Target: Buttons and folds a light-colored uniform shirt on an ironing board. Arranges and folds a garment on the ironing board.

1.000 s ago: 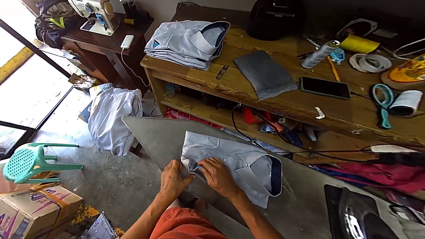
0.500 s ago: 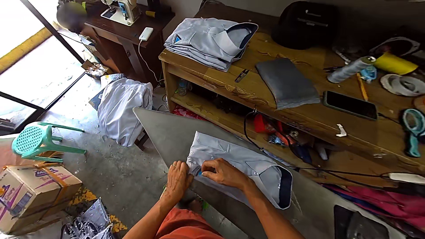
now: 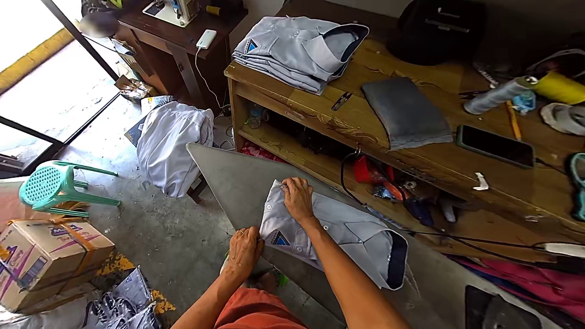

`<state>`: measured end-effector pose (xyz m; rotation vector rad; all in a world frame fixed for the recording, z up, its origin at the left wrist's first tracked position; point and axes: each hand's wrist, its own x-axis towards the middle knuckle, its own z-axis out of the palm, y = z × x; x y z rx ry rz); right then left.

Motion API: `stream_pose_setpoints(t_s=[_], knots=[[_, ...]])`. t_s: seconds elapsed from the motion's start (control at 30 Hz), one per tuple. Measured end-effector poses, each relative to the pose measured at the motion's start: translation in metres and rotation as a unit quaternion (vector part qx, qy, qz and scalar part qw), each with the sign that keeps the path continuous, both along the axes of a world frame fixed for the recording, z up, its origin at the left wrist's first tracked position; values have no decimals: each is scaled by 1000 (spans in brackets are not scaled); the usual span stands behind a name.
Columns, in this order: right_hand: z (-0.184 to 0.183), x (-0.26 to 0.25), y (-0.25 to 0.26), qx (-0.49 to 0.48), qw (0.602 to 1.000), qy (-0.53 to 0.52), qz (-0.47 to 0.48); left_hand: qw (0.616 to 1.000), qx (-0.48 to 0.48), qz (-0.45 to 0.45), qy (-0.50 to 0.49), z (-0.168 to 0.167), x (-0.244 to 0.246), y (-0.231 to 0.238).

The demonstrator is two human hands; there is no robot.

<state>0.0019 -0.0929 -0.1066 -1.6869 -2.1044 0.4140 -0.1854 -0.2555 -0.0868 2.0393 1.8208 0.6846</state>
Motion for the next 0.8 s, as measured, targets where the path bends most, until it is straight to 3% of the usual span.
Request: stream_pose_setpoints(t_s=[0.1, 0.17, 0.27, 0.3, 0.4, 0.47, 0.53, 0.6, 0.67, 0.73, 0.8], knots=[[-5, 4, 5, 36, 999, -4, 16, 1000, -4, -27, -5, -3, -9, -4], [1, 3, 6, 3, 1000, 14, 14, 997, -52, -46, 16, -1, -12, -3], [32, 14, 3, -47, 994, 101, 6, 964, -240, -81, 76, 47, -8, 12], [47, 26, -3, -46, 991, 124, -1, 960, -249, -87, 95, 63, -4, 18], [85, 94, -46, -12, 988, 144, -60, 983, -101, -134, 79, 82, 21, 33], [92, 154, -94, 11, 981, 121, -154, 973, -71, -220, 22, 81, 57, 45], [89, 204, -146, -31, 949, 135, -283, 947, -91, -307, -29, 75, 106, 51], [80, 228, -188, -127, 869, 227, -421, 922, -113, -370, -26, 67, 158, 46], [67, 225, -205, -214, 792, 322, -473, 904, -156, -398, 25, 60, 200, 37], [61, 210, -207, -233, 779, 393, -430, 904, -183, -380, 63, 47, 225, 31], [71, 194, -199, -187, 810, 413, -372, 920, -179, -343, 64, 38, 235, 32]])
